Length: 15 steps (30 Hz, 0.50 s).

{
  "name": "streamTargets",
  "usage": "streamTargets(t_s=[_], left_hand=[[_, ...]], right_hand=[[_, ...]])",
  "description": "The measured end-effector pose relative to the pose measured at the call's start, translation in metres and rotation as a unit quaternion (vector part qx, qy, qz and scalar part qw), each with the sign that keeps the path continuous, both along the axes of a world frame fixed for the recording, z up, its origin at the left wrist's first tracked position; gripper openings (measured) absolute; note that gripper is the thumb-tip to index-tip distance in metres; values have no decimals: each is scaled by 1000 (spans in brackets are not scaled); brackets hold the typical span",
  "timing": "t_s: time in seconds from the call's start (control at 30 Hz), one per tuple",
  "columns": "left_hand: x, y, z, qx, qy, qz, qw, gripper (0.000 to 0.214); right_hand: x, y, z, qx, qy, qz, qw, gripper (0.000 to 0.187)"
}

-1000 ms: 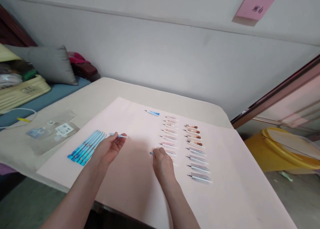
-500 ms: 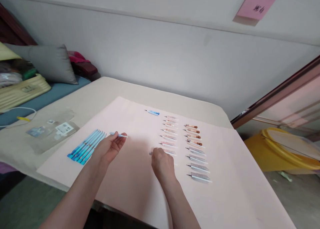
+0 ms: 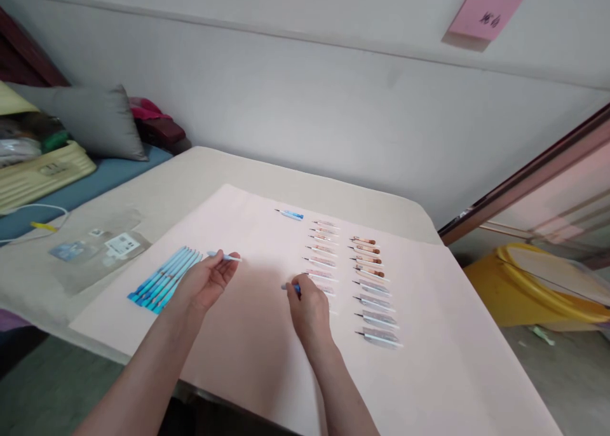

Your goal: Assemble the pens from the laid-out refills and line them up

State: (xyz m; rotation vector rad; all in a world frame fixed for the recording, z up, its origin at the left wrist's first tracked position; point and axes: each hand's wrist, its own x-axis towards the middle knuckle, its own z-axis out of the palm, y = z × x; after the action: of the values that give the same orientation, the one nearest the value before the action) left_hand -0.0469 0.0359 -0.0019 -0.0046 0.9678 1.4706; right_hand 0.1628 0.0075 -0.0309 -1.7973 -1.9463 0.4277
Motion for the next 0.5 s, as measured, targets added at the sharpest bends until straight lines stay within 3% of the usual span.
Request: streamTargets(t_s=[0.13, 0.3, 0.5], left_hand=[[0, 0, -2, 4, 17, -1, 1000, 8], [1, 0, -2, 11, 11, -10, 1000, 8], [1, -1, -1, 6, 9, -10, 1000, 8]], right_hand=[[-1, 1, -3, -48, -83, 23, 995, 11], [0, 1, -4, -28, -118, 12, 993, 15], [-1, -1, -7, -31, -193, 46, 980, 11]])
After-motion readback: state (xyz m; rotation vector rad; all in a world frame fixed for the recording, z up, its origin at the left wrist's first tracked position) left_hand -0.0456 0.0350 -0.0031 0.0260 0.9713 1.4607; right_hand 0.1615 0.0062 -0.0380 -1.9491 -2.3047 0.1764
